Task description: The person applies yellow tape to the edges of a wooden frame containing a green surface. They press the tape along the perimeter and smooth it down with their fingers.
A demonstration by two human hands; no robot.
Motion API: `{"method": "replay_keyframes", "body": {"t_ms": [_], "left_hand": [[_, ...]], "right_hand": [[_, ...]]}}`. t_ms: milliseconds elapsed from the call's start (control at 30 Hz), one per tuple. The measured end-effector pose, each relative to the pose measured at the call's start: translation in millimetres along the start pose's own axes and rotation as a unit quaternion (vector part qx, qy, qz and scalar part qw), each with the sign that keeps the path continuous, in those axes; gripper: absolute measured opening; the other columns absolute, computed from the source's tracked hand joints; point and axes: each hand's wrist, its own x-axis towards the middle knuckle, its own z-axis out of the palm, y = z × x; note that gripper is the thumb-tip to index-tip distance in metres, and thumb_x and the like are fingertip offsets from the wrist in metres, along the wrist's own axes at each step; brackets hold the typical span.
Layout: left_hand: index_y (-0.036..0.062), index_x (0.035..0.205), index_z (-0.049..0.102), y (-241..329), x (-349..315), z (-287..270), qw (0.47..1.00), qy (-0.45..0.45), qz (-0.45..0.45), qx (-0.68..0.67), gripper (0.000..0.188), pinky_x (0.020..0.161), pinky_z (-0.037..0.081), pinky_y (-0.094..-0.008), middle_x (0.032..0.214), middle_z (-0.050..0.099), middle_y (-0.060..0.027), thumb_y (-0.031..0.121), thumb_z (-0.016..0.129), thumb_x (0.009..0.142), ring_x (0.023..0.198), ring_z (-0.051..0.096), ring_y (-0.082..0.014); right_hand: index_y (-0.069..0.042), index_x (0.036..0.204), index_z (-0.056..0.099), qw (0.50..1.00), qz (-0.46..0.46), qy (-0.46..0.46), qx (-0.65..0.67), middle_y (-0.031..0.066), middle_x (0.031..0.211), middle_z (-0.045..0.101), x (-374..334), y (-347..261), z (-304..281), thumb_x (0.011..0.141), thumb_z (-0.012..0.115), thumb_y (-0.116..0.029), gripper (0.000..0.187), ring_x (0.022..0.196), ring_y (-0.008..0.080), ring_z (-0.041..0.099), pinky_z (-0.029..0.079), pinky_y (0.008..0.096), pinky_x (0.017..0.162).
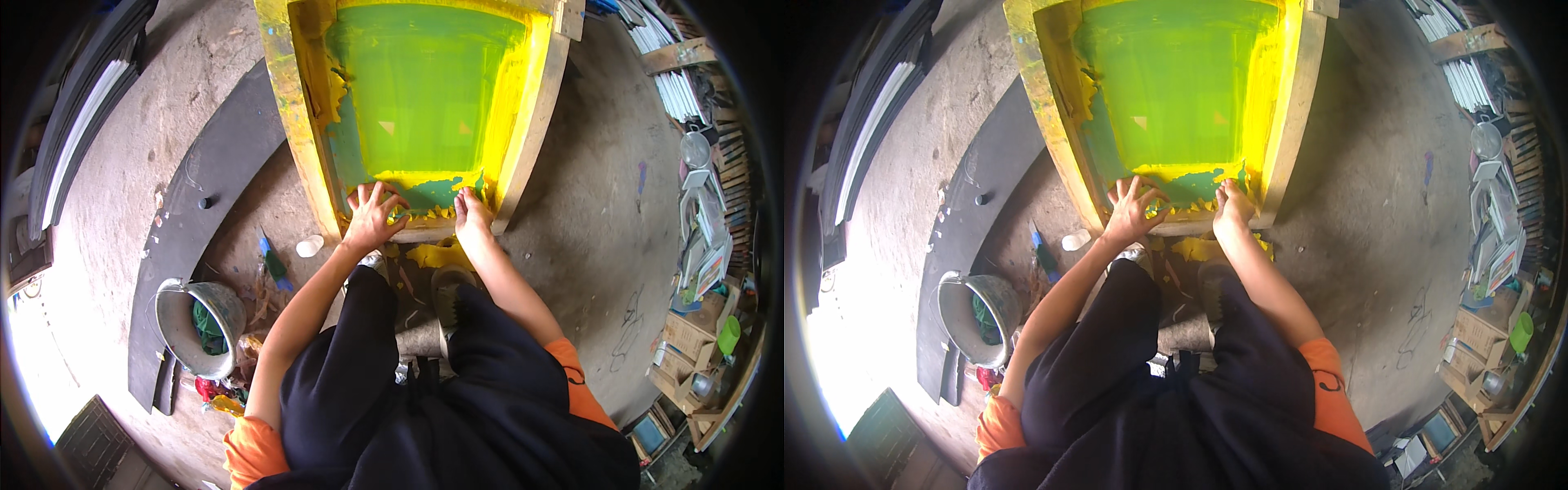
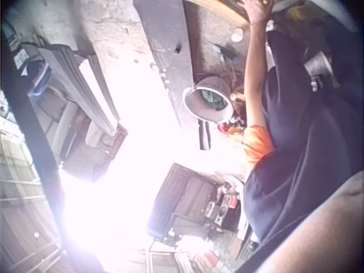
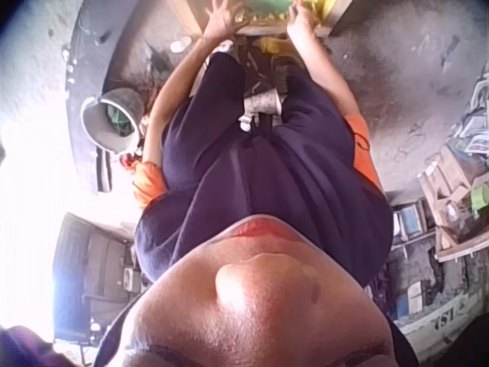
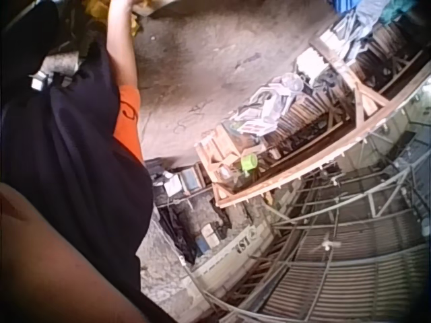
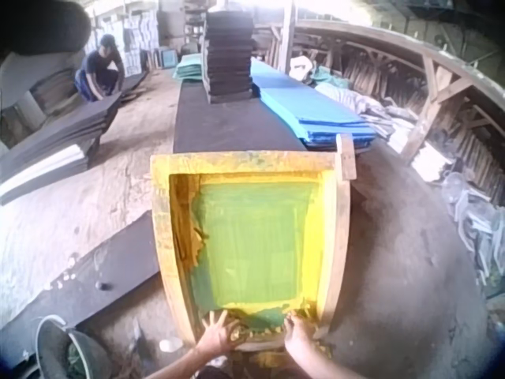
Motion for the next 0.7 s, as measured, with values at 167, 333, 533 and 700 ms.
{"method": "replay_keyframes", "body": {"t_ms": [167, 333, 533, 700], "left_hand": [[0.0211, 0.087, 0.060, 1.5, 1.0, 1.0, 1.000, 0.009, 0.006, 0.004, 0.020, 0.084, 0.027, -0.0509, 0.104, 0.044, -0.0026, 0.029, 0.066, 0.070, 0.101, 0.036, -0.0309], [0.0209, 0.087, 0.060, 3.1, -0.1, -1.1, 1.000, 0.005, -0.002, 0.012, 0.020, 0.084, 0.027, -0.0508, 0.102, 0.045, -0.0027, 0.029, 0.066, 0.070, 0.101, 0.036, -0.0306], [0.0220, 0.086, 0.061, 2.1, 2.3, -1.3, 1.000, -0.003, 0.015, -0.007, 0.019, 0.080, 0.029, -0.0520, 0.104, 0.045, -0.0043, 0.030, 0.066, 0.070, 0.101, 0.036, -0.0343], [0.0210, 0.087, 0.060, 1.9, 2.4, -0.9, 1.000, 0.004, 0.006, 0.008, 0.020, 0.082, 0.028, -0.0503, 0.104, 0.045, -0.0036, 0.030, 0.065, 0.070, 0.101, 0.036, -0.0321]], "right_hand": [[-0.003, 0.083, 0.059, 0.991, -0.002, 0.090, -0.103, 0.0033, 0.077, 0.058, 4.1, -1.5, 18.5, 0.082, 0.061, -0.008, 0.006, 0.064, 0.0096, 0.053, 0.046, 0.0182, 0.055], [-0.003, 0.082, 0.056, 0.980, -0.042, 0.148, -0.130, 0.0037, 0.074, 0.056, -13.1, -0.7, 42.5, 0.085, 0.056, -0.014, 0.011, 0.059, 0.0097, 0.050, 0.039, 0.0224, 0.048], [-0.002, 0.083, 0.052, 0.947, -0.243, 0.035, -0.206, 0.0024, 0.069, 0.047, 26.5, 6.3, 18.6, 0.088, 0.050, -0.014, 0.013, 0.057, 0.0096, 0.045, 0.039, 0.0233, 0.050], [0.002, 0.102, 0.056, 0.984, -0.070, 0.004, -0.167, 0.0082, 0.093, 0.057, -3.6, 0.0, -2.6, 0.091, 0.043, -0.007, 0.020, 0.073, 0.0126, 0.053, 0.047, 0.0237, 0.065]]}}
